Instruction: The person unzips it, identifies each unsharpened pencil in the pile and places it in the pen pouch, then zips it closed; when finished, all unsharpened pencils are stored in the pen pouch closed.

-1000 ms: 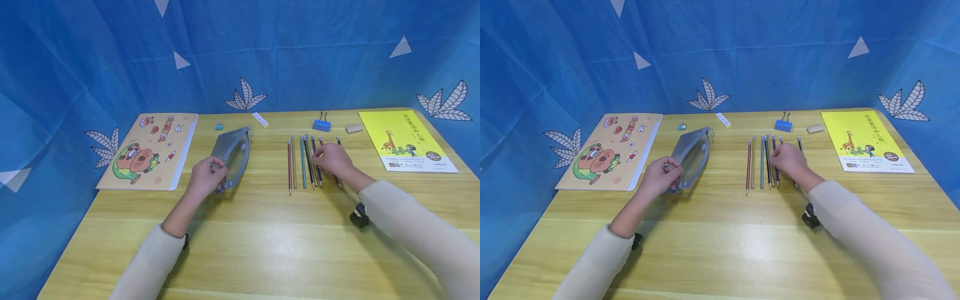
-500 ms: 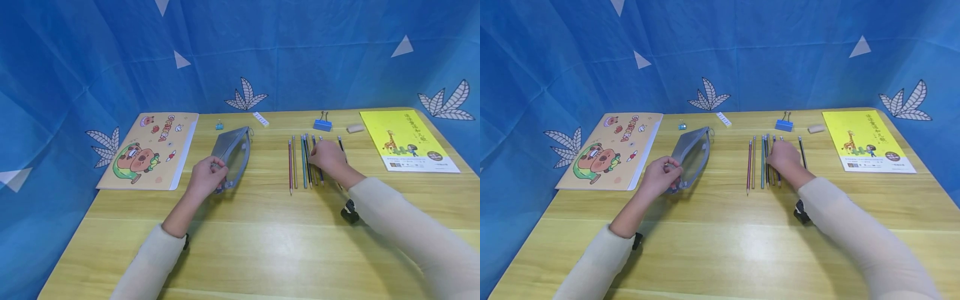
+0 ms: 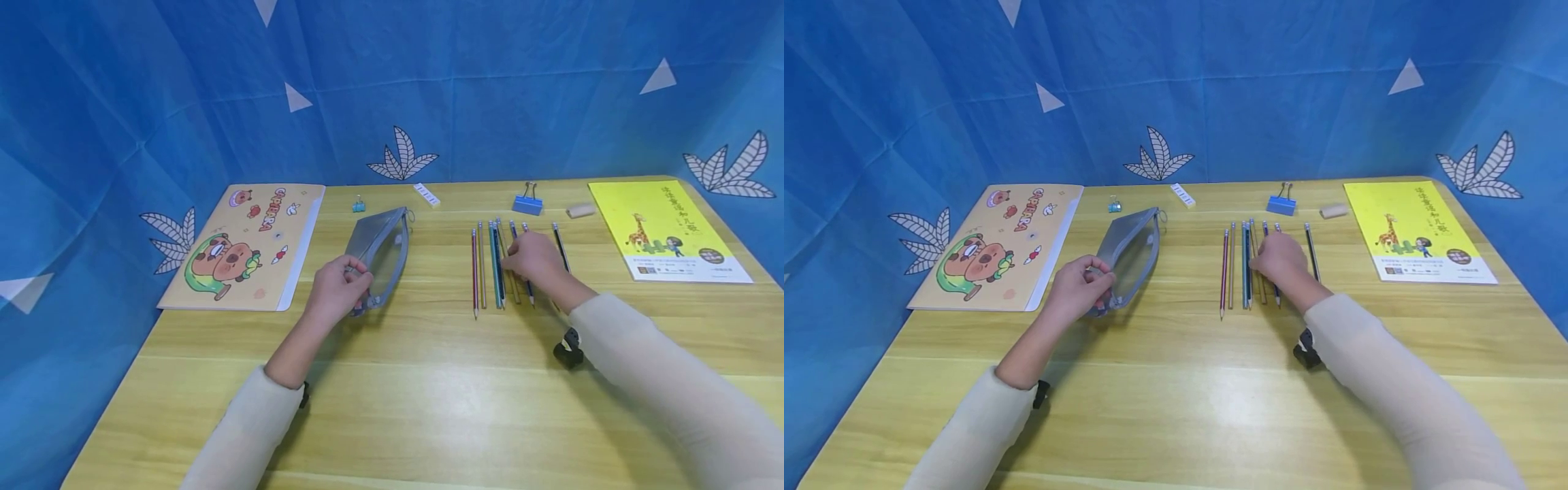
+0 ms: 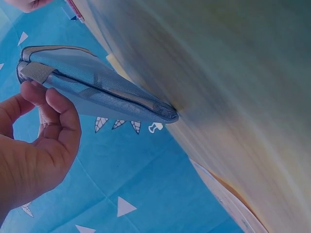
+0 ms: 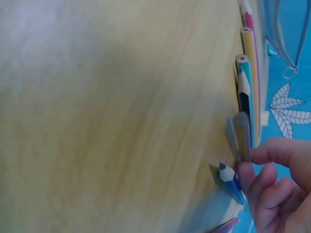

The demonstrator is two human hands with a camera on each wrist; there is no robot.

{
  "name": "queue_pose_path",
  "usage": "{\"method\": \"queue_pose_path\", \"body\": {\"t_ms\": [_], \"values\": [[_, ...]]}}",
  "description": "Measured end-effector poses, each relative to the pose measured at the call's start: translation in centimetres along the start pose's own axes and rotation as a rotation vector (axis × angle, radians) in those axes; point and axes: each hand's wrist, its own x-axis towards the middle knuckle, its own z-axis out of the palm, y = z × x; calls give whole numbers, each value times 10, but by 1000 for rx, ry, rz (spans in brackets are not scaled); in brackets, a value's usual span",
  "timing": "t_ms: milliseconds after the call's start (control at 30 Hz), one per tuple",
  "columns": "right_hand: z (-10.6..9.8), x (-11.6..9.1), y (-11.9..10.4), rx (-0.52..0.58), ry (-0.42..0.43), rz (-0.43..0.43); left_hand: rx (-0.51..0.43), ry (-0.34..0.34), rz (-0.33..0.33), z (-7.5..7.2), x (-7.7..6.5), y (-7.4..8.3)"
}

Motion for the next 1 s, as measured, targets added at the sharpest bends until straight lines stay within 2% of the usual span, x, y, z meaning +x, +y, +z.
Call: {"method": "queue_pose_path", "body": {"t_ms": [267,400,500,733,833,1000], "values": [[-6,-10,5,147,63,16,-3,1,-14,1,0,0],[-6,-12,3,308,70,1,-5,3,-14,1,0,0],[-6,-13,1,476,58,-7,-7,4,-16,1,0,0],[-4,-18,-5,916,-54,16,-7,4,-16,0,0,1],[-1,-20,-9,1036,-119,23,-8,3,-14,1,-1,1],[8,-23,-18,1167,-241,39,-14,-1,-8,1,-1,2]]}}
